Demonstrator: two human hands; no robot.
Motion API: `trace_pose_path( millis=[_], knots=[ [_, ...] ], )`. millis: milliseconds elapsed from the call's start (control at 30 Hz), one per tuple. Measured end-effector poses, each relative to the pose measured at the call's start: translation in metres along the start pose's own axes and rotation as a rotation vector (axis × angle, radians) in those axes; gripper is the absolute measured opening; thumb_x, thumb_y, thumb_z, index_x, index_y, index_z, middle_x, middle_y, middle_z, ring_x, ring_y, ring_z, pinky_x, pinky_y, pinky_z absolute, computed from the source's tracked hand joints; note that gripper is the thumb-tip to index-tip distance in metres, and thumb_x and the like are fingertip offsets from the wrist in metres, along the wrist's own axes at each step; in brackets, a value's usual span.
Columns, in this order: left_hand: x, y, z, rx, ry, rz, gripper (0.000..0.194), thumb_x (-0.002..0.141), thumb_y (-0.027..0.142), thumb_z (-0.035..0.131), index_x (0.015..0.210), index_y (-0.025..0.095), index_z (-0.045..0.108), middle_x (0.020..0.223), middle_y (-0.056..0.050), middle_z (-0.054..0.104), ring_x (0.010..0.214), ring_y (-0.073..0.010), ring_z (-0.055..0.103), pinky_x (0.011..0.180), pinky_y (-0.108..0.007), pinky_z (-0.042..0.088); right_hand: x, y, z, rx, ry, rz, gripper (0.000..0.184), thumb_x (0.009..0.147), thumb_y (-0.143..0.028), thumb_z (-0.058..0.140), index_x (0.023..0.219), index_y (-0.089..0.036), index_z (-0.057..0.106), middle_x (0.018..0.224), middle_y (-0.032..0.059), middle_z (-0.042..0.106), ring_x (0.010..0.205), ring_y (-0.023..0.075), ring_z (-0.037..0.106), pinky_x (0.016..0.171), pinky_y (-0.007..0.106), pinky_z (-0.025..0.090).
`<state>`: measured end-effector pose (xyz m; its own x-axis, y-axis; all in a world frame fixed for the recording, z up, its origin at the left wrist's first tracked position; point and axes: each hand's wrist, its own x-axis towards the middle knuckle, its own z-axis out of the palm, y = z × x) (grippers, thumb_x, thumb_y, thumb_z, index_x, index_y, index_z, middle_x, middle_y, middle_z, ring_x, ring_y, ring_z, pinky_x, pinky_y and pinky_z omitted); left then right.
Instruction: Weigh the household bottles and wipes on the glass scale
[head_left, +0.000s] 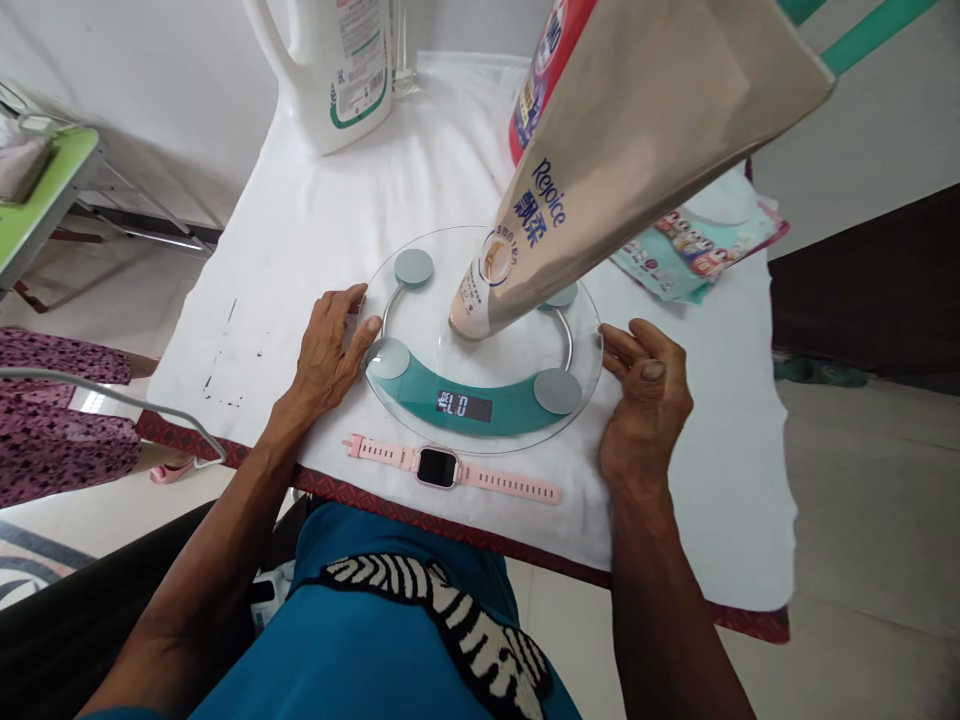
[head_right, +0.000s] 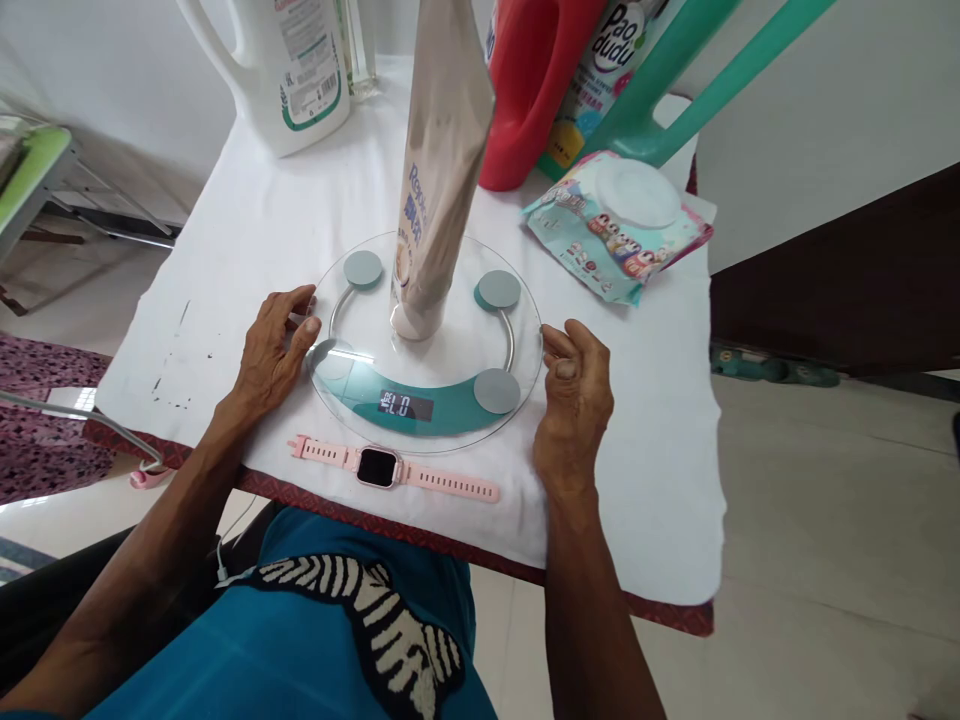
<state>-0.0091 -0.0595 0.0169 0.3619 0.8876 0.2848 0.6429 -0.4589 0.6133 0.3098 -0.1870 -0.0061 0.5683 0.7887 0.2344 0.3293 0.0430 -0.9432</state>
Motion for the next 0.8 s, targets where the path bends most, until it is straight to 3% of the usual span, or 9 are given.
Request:
trace_pose_path(
  millis=[533,700,800],
  knots=[
    [-0.003,-0.006,0.004,0.07,-0.041,0.037,0.065,0.112,0.067,0.036,0.152,0.018,0.052,0.133,-0.015,0.065,0.124,-0.0307,0.058,0.111,-0.051,0.051,0.003,0.003,0.004,0.033,0.084,0.038,0.065,0.099,-0.076,0.054,0.131,-0.022,0.068,0.127,0.0119,0.076,0.123,0.0296,0.073,0.107,0.056,0.055],
    [-0.005,-0.005,0.007,0.072,-0.038,0.032,0.064,0.113,0.064,0.036,0.153,0.017,0.05,0.136,-0.017,0.063,0.126,-0.0324,0.057,0.115,-0.056,0.049,0.007,-0.028,0.001,-0.105,0.117,-0.019,0.056,0.099,-0.069,0.06,0.132,-0.024,0.067,0.13,0.0115,0.075,0.126,0.0312,0.072,0.102,0.055,0.057],
    [-0.006,-0.004,0.009,0.074,-0.032,0.029,0.065,0.112,0.062,0.039,0.154,0.014,0.05,0.138,-0.02,0.063,0.128,-0.035,0.057,0.114,-0.06,0.05,0.013,-0.059,0.01,-0.198,0.026,-0.129,0.058,0.092,-0.062,0.075,0.137,-0.026,0.066,0.135,0.0114,0.074,0.126,0.031,0.071,0.097,0.051,0.059]
  ],
)
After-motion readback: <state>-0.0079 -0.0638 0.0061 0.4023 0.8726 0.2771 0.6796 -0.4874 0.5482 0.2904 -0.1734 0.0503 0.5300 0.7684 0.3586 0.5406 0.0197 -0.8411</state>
